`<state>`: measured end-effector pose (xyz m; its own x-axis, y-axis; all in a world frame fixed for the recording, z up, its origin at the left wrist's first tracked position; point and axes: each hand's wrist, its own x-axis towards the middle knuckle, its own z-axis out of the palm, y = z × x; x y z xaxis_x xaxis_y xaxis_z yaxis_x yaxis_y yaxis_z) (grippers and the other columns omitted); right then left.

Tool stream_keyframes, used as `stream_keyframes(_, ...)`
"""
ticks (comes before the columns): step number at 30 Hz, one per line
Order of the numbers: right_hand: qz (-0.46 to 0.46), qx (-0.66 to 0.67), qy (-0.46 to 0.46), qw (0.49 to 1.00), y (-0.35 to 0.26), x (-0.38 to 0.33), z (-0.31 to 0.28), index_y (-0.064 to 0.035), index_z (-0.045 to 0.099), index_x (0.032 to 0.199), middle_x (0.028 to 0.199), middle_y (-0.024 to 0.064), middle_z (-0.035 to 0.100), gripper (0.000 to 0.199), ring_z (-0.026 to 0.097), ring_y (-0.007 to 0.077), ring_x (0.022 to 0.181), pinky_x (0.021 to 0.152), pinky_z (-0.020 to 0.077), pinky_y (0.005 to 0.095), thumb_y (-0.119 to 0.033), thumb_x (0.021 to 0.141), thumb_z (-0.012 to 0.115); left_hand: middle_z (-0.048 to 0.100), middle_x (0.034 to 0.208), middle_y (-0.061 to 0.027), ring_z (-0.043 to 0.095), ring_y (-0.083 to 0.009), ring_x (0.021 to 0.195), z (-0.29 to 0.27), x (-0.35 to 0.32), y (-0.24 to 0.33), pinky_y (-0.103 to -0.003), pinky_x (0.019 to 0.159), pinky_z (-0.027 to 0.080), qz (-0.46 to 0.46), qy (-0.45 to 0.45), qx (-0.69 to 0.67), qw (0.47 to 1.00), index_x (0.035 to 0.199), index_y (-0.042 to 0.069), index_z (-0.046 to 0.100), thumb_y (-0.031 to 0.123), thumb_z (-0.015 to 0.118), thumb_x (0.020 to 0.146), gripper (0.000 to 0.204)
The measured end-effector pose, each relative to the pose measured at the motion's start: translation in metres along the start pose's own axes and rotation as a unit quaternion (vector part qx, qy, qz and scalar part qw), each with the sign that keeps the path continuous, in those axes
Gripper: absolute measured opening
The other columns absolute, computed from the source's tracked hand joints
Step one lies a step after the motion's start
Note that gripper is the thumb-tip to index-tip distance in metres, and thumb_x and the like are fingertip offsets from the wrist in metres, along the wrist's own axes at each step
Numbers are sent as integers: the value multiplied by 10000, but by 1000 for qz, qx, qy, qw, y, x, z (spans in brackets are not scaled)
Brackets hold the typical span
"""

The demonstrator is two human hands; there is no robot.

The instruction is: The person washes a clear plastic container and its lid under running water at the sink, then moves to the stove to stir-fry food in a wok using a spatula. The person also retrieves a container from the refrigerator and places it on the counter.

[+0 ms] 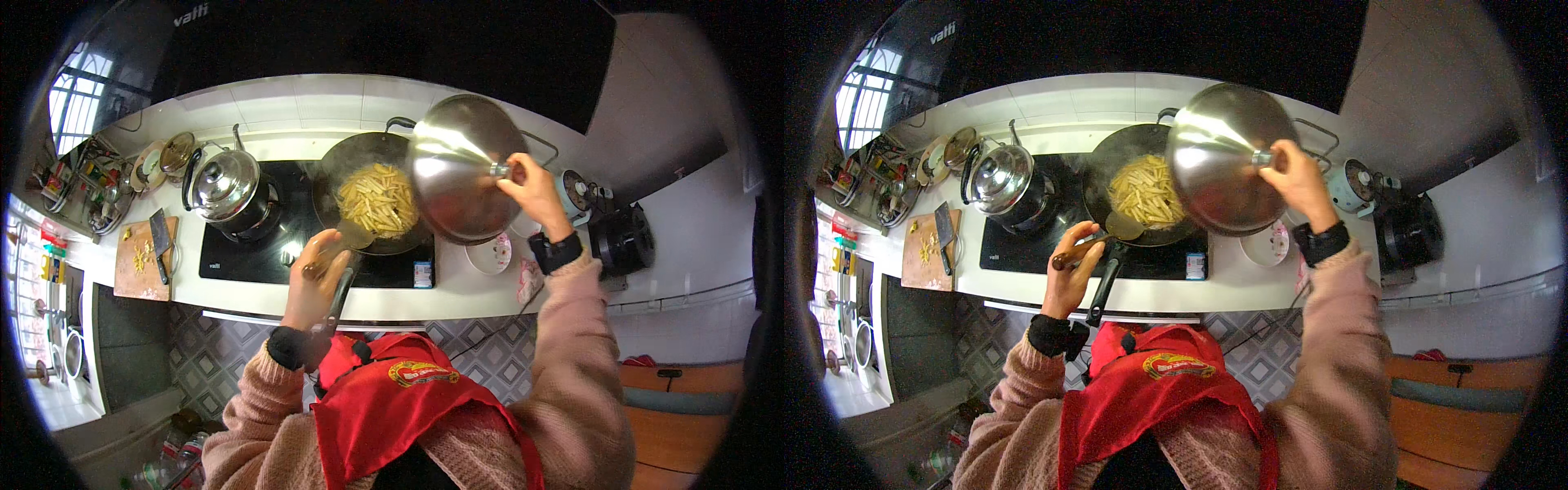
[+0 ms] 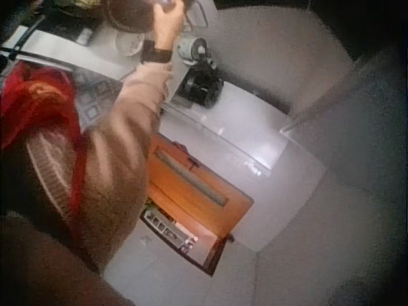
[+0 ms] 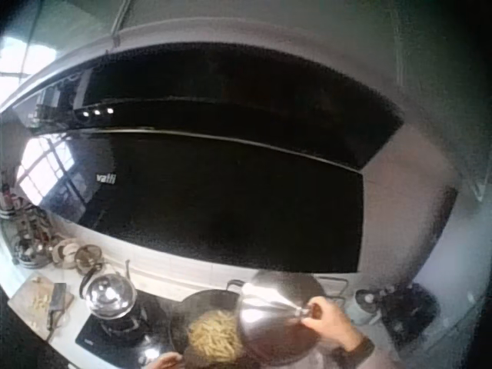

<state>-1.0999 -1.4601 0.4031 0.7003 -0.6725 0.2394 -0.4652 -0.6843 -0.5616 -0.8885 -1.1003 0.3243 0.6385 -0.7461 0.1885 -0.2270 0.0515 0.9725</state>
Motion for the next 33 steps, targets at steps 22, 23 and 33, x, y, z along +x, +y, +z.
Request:
stream_keyframes(22, 38, -75, 266, 960, 259, 97, -40, -80, 568, 1184, 1052, 197, 689, 390, 661, 408, 979, 798, 517, 476, -267, 879, 721, 658, 1125, -67, 600, -138, 1031, 46, -28, 3, -278, 947, 461, -146, 168, 34, 974, 1185, 0, 644, 98, 624, 958, 247)
stream_keyframes(23, 21, -77, 272, 959, 263, 96, -36, -95, 563, 1177, 1055, 193, 689, 375, 666, 410, 947, 779, 518, 479, -258, 879, 720, 658, 1127, -67, 600, -140, 1034, 48, -28, 5, -278, 948, 461, -144, 169, 44, 974, 1184, 0, 645, 96, 623, 959, 246)
stream_keyframes(33, 2, -120, 283, 952, 285, 92, 2, -118, 573, 1150, 961, 160, 710, 375, 674, 411, 859, 728, 516, 503, -263, 850, 745, 643, 1155, -77, 593, -150, 1065, 65, -24, 16, -281, 967, 453, -143, 169, 76, 972, 1191, -10, 639, 75, 614, 960, 248)
